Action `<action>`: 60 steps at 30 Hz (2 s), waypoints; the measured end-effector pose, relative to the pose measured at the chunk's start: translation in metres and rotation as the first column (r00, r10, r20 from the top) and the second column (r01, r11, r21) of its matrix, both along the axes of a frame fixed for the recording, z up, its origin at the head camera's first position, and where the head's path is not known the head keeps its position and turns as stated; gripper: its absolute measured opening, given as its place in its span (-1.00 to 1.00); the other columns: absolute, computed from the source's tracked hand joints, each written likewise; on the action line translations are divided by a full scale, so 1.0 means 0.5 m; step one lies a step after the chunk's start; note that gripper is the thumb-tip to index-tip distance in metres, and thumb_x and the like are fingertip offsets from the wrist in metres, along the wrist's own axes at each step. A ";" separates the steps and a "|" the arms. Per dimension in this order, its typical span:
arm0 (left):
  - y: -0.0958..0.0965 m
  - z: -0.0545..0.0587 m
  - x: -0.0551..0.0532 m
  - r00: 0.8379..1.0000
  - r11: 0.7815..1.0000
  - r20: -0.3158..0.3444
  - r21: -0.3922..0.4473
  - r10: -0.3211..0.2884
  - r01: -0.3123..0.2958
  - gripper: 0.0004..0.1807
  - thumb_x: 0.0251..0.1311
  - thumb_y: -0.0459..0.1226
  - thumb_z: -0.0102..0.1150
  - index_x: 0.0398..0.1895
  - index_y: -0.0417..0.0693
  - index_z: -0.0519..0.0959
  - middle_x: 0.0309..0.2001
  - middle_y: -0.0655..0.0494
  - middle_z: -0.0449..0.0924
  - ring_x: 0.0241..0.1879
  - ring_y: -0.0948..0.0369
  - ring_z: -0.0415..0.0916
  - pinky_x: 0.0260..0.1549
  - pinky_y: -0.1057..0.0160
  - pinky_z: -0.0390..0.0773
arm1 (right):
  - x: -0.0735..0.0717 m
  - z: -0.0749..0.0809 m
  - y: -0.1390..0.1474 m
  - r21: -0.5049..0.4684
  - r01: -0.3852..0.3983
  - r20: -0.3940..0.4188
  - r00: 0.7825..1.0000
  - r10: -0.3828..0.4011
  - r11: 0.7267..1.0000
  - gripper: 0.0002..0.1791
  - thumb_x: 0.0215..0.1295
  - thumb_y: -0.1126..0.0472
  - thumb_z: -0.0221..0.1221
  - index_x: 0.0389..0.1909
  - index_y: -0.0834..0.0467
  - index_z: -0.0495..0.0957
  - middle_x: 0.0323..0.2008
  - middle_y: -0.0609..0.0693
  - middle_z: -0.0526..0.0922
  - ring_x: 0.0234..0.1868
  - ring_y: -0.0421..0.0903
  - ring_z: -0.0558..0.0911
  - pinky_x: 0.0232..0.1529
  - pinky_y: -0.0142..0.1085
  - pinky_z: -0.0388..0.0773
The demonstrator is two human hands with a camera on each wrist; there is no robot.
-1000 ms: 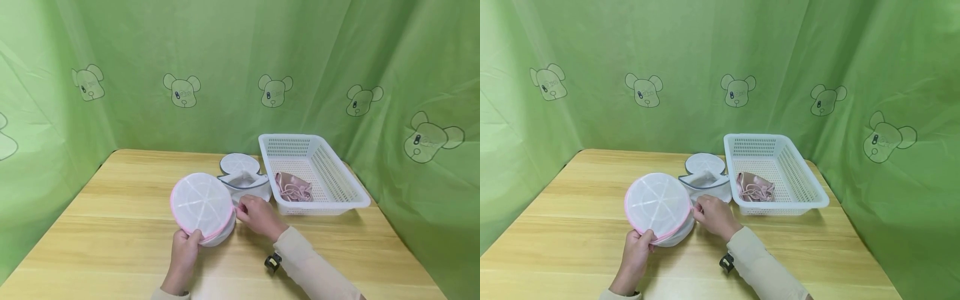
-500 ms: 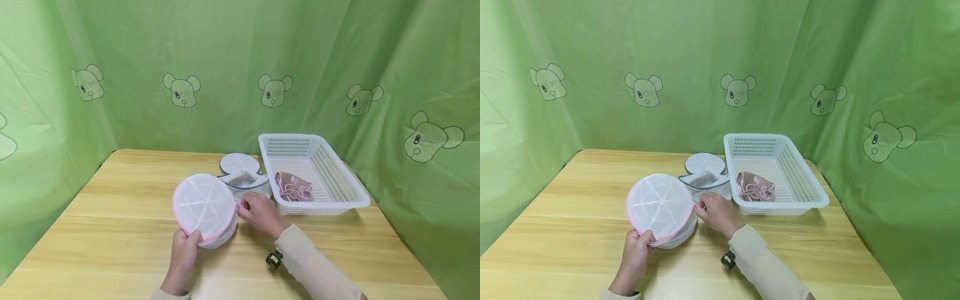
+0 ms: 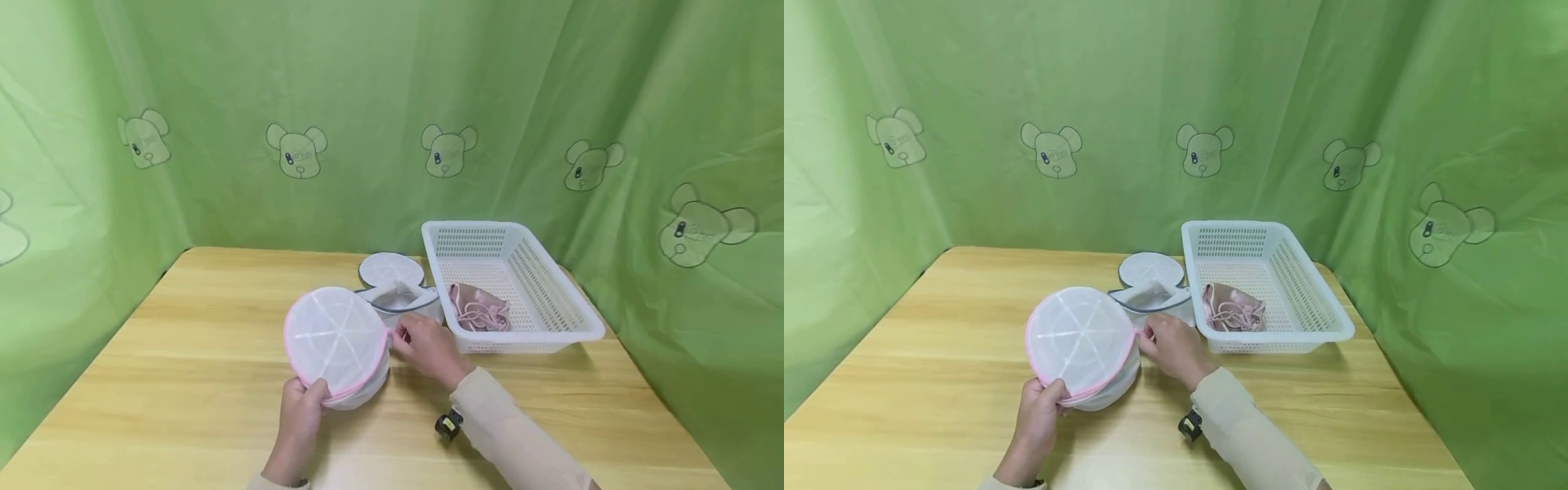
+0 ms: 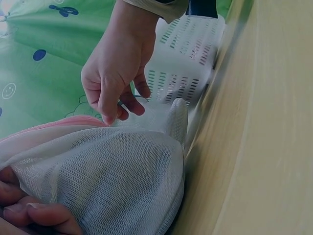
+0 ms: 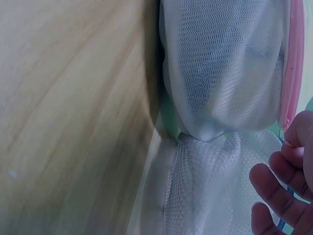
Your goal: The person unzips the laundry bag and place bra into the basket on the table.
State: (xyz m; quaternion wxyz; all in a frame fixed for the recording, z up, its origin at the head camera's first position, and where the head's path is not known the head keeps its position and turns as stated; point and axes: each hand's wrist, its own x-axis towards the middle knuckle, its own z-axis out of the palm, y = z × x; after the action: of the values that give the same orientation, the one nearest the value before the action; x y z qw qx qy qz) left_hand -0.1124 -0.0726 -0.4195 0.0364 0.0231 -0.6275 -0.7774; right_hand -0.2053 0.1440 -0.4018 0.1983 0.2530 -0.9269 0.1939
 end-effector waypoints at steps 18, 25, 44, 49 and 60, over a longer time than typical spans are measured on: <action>0.002 0.007 -0.010 0.989 0.985 0.126 0.141 0.082 -0.100 -0.68 0.45 -0.18 -0.07 -0.43 -0.20 0.45 -0.65 0.15 0.39 -0.75 0.37 0.20 -0.79 0.50 0.16 | 0.008 0.009 0.004 -0.057 -0.038 -0.038 0.999 0.036 0.998 -0.77 0.15 0.32 0.24 -0.60 0.05 0.42 -0.59 -0.19 0.40 -0.55 -0.24 0.39 -0.55 -0.43 0.40; 0.002 0.005 -0.004 0.992 0.970 0.012 0.212 0.123 -0.123 -0.90 0.33 -0.39 -0.01 -0.32 -0.27 0.46 -0.57 0.12 0.40 -0.63 0.33 0.33 -0.75 0.50 0.28 | 0.017 0.013 0.001 -0.070 -0.052 -0.004 0.999 0.052 0.996 -0.75 0.15 0.31 0.24 -0.60 0.04 0.41 -0.58 -0.19 0.40 -0.54 -0.24 0.39 -0.51 -0.41 0.43; 0.000 -0.008 -0.011 0.989 0.996 0.118 0.017 0.086 -0.089 -0.55 0.49 -0.21 -0.15 -0.61 -0.19 0.47 -0.63 0.13 0.43 -0.70 0.33 0.30 -0.71 0.46 0.36 | 0.045 0.023 -0.018 -0.038 -0.129 -0.033 0.991 0.127 0.991 -0.81 0.17 0.28 0.22 -0.57 0.03 0.46 -0.56 -0.21 0.43 -0.54 -0.29 0.40 -0.51 -0.47 0.43; 0.000 -0.007 -0.008 0.996 0.998 0.082 0.047 0.043 -0.047 -0.43 0.53 -0.11 -0.35 -0.23 -0.44 0.56 -0.43 0.09 0.60 -0.64 0.34 0.41 -0.69 0.46 0.44 | 0.054 0.026 -0.026 -0.067 -0.185 -0.032 0.983 0.183 0.981 -0.81 0.15 0.29 0.25 -0.57 0.08 0.47 -0.56 -0.17 0.46 -0.55 -0.28 0.42 -0.51 -0.50 0.44; -0.001 -0.009 -0.009 0.997 0.996 0.060 0.068 0.056 -0.060 -0.64 0.48 -0.17 -0.13 0.07 -0.33 0.36 -0.24 -0.01 0.56 -0.55 0.31 0.44 -0.63 0.45 0.46 | 0.072 0.033 -0.041 -0.125 -0.326 0.041 0.942 0.333 0.937 -0.85 0.18 0.30 0.20 -0.52 0.07 0.46 -0.52 -0.18 0.48 -0.50 -0.20 0.49 -0.46 -0.51 0.46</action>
State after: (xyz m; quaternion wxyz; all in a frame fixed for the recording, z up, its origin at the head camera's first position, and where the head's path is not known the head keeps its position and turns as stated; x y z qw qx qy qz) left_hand -0.1167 -0.0729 -0.4240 0.0401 0.0652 -0.5997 -0.7965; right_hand -0.1694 0.1233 -0.3854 0.1488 0.3866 -0.8641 0.2859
